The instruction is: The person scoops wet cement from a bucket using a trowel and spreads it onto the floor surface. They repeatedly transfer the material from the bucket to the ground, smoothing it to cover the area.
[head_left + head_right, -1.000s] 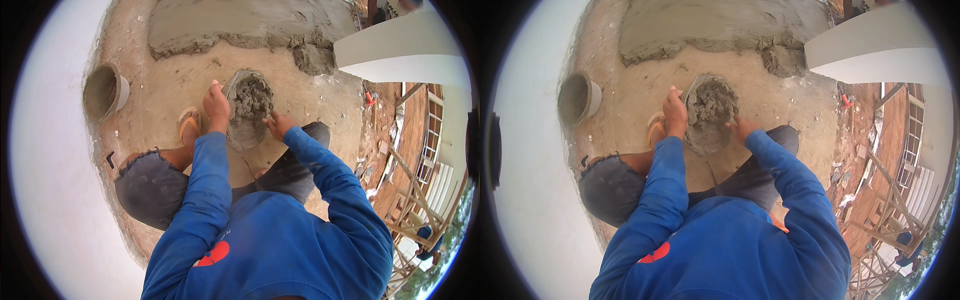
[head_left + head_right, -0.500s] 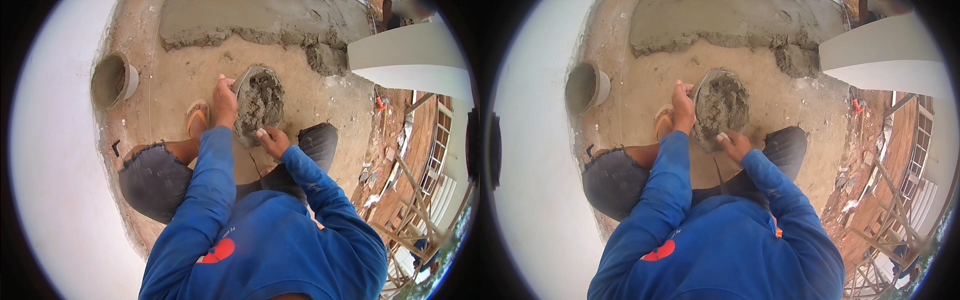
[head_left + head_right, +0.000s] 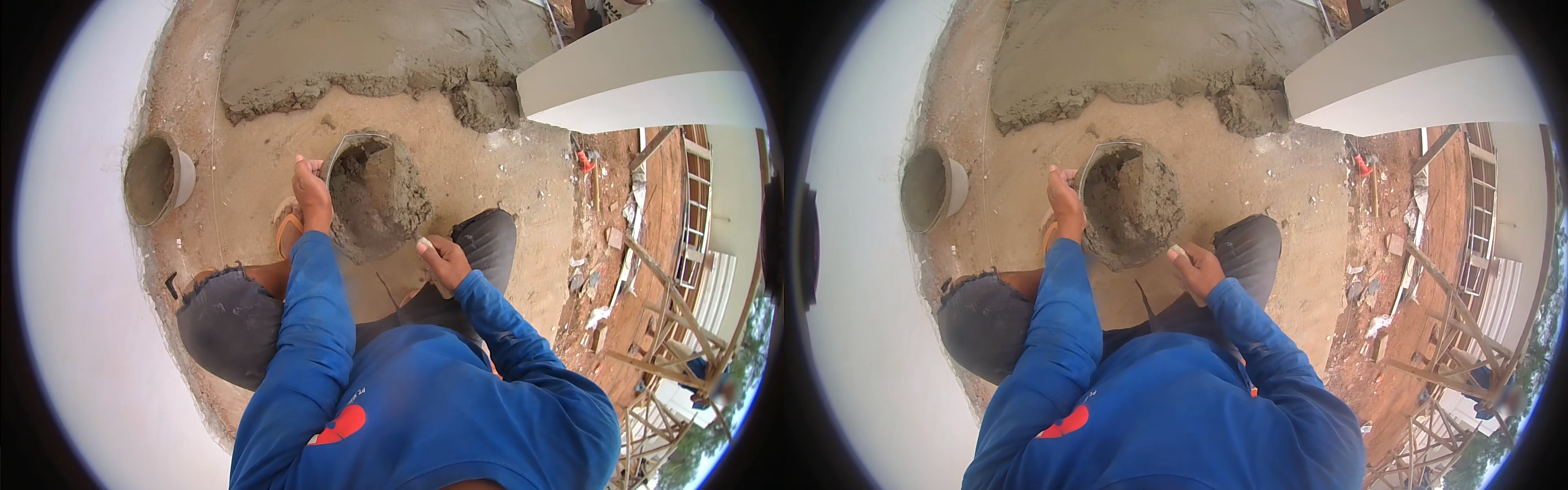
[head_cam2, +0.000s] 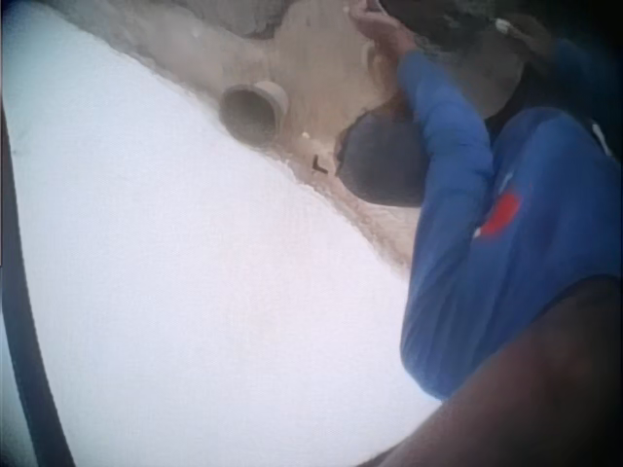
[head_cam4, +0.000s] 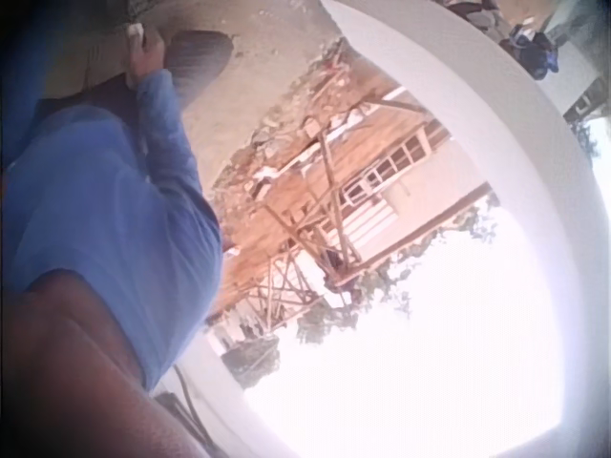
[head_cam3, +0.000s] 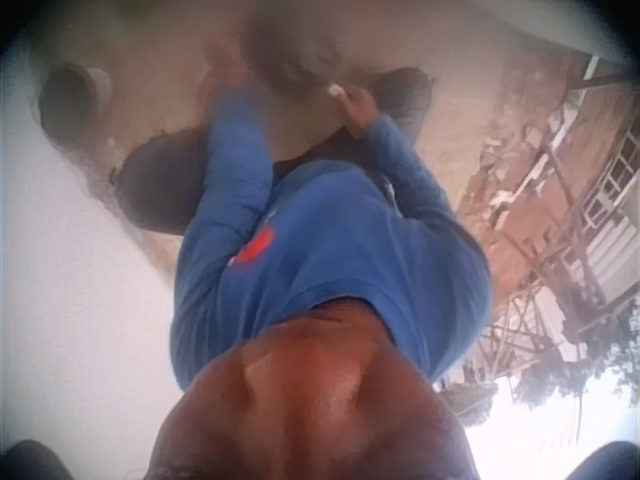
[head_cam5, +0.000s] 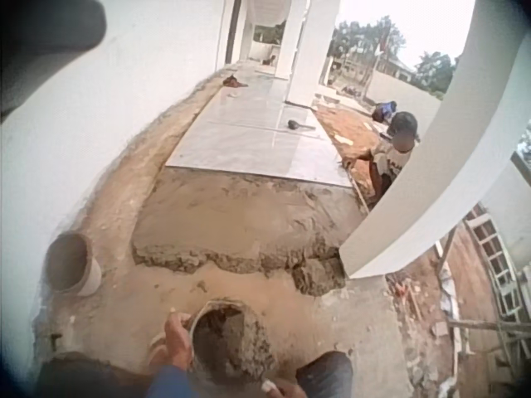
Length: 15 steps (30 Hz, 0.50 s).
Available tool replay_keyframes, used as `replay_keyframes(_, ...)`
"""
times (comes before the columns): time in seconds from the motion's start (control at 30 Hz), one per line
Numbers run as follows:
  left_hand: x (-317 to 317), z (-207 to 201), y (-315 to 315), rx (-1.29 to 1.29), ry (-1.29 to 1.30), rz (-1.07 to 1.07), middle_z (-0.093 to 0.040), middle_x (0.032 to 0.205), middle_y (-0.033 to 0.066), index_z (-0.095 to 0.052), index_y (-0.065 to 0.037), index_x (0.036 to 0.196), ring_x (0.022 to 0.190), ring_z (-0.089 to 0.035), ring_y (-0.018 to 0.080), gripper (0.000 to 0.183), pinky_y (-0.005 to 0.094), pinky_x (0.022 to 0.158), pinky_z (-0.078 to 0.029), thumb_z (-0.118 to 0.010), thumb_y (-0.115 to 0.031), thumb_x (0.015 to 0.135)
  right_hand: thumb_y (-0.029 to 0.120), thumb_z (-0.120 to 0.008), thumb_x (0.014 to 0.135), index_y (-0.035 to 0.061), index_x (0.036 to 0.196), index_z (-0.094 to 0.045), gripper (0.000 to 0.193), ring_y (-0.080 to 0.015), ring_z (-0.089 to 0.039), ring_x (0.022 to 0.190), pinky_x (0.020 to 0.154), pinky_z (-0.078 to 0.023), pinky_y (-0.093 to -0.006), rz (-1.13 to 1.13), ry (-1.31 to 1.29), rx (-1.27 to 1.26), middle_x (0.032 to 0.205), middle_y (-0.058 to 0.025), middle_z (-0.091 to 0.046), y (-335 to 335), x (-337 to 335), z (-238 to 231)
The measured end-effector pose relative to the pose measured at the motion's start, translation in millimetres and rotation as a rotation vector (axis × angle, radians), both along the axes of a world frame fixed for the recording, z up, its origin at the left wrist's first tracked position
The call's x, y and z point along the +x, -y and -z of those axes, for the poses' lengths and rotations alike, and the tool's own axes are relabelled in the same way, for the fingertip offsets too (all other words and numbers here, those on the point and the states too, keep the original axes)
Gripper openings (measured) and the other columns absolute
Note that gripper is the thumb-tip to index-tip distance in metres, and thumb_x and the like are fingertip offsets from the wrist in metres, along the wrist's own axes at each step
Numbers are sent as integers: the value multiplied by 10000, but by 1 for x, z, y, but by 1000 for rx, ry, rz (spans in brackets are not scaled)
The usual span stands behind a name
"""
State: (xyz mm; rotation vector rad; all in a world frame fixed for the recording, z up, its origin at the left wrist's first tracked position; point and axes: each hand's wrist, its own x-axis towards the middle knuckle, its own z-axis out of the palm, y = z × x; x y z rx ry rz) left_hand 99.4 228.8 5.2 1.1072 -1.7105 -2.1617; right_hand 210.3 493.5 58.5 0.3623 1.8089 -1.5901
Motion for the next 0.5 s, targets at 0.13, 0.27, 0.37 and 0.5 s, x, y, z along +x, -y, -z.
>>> replay_keyframes(0.13,0,6,-2,21,-24,-13,-487,682,10,-528,-24,710,651,-391,123,549,293,615,-328,-311,-432,1006,368,-616,937,19,1064,-654,373,-110,-557,594,529,-472,-284,-20,-98,251,685,-31,-568,-44,-33,-24)
replay_keyframes(0.27,1,21,-4,-29,-42,-17,-479,682,12,-526,-22,718,651,-391,131,541,301,622,-332,-321,-432,1007,379,-649,885,47,1119,-642,406,-268,-659,720,665,-520,-406,-200,-537,762,755,-126,-643,-91,-100,-6)
replay_keyframes(0.37,1,21,-3,-39,-43,-15,-481,685,10,-529,-17,720,650,-398,138,543,311,626,-337,-327,-433,1007,356,-652,873,83,1173,-608,408,-407,-651,959,819,-523,-466,-354,-694,1188,999,-205,-673,-85,-168,0)
replay_keyframes(0.5,0,-6,-11,-36,-18,42,-500,692,14,-546,-11,726,643,-404,140,543,316,622,-336,-338,-427,1007,345,-648,871,74,1194,-574,428,-398,-631,1013,860,-510,-470,-377,-604,1408,1112,-228,-638,-80,-227,8)
